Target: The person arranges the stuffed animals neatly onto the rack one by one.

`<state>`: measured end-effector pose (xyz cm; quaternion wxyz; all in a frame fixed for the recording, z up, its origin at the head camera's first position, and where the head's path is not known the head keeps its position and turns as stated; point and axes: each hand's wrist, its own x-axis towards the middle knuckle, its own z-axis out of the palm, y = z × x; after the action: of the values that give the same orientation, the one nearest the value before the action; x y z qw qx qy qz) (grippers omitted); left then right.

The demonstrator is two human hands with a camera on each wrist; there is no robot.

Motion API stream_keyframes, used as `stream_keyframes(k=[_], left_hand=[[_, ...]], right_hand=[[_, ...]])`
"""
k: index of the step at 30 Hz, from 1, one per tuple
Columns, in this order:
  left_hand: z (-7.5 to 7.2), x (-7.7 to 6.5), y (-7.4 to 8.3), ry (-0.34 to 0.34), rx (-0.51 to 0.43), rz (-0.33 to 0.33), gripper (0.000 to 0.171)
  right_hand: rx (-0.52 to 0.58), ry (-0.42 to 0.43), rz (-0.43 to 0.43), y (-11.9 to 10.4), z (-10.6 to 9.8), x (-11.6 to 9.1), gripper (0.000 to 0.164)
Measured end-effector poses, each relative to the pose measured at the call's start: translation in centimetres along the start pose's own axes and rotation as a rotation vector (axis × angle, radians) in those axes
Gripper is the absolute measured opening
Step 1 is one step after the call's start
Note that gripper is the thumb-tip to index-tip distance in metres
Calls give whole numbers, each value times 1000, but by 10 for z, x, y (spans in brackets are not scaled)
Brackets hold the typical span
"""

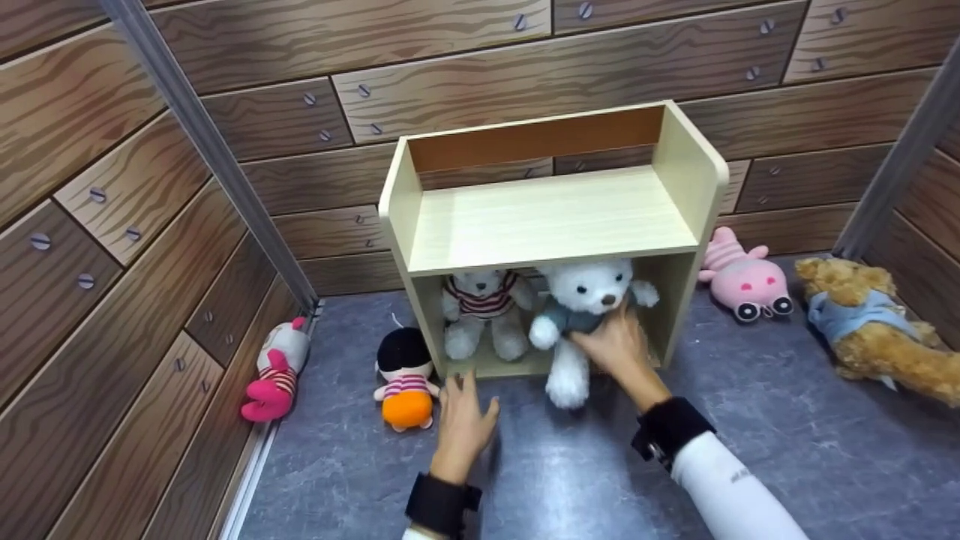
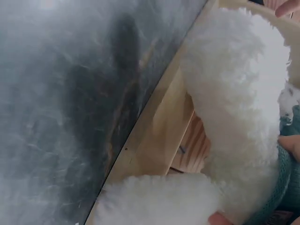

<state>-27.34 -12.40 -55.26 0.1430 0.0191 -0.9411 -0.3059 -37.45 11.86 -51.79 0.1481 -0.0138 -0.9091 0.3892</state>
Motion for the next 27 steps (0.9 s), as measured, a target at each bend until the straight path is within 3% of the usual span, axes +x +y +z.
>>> stream_keyframes(k=[6,9,19,24,27], left_hand=[[6,33,2,-162,62,-11,74],[12,44,1,-205,87,-13,79],[28,55,-11,-248,125,-32,74],[29,59,-10,-224,138,-18,67],[30,62,-9,-221,146,-5,65]], right_hand=[[-31,15,42,6,11,27,131],[-31,15,53,9,19,36,129],[38,-9,108,17,49,56,112],[35,20,129,16,60,65,103],[47,56,131,12,65,69,106]])
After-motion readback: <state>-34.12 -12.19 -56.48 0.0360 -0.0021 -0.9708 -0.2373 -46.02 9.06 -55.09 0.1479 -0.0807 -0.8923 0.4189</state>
